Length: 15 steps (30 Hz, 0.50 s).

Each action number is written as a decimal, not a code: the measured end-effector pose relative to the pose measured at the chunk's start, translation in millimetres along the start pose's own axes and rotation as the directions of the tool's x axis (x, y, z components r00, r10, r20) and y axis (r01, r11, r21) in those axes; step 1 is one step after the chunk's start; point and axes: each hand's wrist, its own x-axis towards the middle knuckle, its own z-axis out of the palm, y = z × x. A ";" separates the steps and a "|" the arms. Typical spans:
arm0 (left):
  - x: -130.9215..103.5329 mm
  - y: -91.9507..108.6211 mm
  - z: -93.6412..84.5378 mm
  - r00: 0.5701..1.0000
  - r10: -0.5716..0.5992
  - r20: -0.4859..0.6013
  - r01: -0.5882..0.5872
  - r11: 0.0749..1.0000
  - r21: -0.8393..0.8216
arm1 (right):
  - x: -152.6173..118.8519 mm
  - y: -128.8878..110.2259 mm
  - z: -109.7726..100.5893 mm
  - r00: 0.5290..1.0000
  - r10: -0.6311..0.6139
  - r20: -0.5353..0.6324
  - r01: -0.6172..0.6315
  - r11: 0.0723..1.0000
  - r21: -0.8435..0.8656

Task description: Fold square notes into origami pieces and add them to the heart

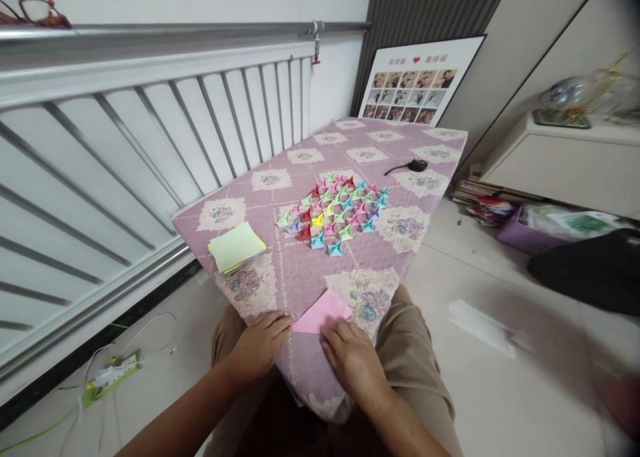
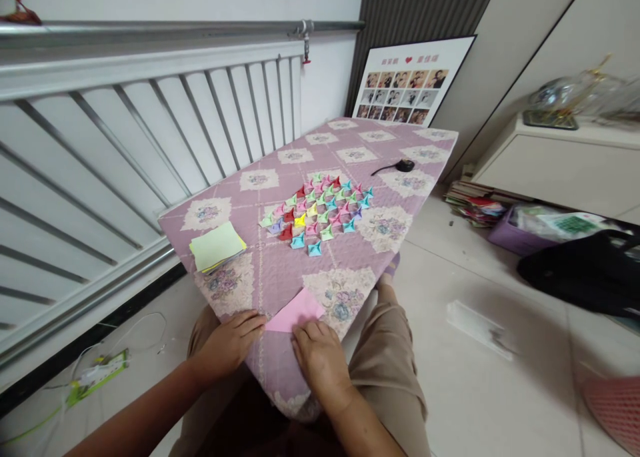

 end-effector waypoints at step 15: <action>48.7 37.3 -16.5 0.995 -0.103 0.008 0.103 0.994 -0.024 | 15.5 -1.8 1.3 0.998 0.055 0.001 -0.055 0.997 -0.049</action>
